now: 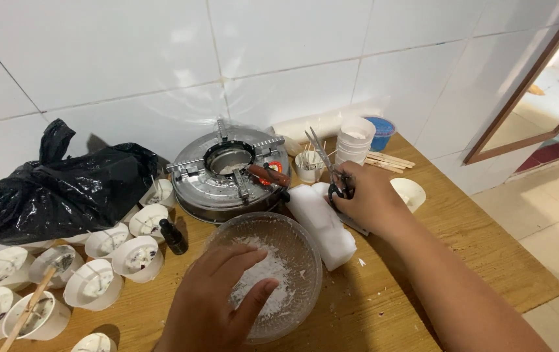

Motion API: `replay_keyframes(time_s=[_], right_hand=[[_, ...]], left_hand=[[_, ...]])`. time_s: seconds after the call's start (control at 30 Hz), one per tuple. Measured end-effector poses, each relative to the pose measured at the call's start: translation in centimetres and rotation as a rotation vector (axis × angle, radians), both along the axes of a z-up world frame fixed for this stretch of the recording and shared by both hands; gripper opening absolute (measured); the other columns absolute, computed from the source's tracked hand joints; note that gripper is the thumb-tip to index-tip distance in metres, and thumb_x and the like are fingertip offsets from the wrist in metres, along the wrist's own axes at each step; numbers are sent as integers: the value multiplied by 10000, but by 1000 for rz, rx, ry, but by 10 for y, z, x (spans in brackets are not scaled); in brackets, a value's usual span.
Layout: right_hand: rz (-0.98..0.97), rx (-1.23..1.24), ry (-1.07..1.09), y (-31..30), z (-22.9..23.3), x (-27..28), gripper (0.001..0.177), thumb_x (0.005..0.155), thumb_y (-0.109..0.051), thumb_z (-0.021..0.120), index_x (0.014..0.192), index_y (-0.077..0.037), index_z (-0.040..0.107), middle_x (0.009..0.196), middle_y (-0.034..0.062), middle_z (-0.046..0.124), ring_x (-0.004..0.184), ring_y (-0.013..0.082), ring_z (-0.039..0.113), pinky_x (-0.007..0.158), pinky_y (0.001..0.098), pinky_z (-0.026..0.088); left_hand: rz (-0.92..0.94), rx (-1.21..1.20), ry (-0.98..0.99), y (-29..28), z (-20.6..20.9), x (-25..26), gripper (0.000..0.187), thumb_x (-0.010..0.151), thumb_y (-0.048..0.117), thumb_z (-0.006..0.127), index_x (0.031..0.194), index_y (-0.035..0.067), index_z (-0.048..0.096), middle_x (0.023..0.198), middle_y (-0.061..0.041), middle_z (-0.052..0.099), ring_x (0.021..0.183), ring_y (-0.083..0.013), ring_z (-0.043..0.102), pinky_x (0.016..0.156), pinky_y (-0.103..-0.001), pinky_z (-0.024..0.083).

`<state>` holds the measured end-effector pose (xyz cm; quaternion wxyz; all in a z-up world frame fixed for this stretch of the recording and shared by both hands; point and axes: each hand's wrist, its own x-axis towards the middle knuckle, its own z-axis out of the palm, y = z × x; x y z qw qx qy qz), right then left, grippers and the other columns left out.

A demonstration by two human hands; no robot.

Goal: Shaving a block of wax with scissors into a bowl and then spooning the shavings into a small metal container.

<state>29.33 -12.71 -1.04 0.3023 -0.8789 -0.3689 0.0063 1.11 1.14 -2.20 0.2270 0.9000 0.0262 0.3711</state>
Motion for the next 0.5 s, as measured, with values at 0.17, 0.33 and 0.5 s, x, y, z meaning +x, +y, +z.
replay_keyframes(time_s=[0.17, 0.33, 0.5], right_hand=[[-89, -32, 164, -9, 35, -26, 225, 868, -322, 792, 969, -191, 640, 813, 14, 666, 789, 169, 563, 701, 301, 403], [-74, -36, 254, -13, 35, -22, 63, 890, -192, 753, 883, -192, 690, 777, -3, 733, 730, 123, 607, 677, 275, 429], [-39, -76, 206, -18, 46, -30, 145, 840, -38, 640, 897, -160, 692, 870, -4, 719, 861, 135, 619, 739, 277, 421]], left_hand=[[22, -22, 22, -1, 0, -2, 389, 924, 420, 664, 1152, 116, 745, 1137, -69, 754, 1044, -242, 713, 878, -402, 547], [-10, -24, 23, 0, -1, -1, 384, 929, 400, 666, 1164, 105, 737, 1141, -73, 746, 1042, -240, 712, 902, -389, 543], [2, 0, 37, 0, 3, -1, 382, 937, 412, 646, 1149, 109, 740, 1124, -65, 745, 1036, -250, 694, 873, -404, 534]])
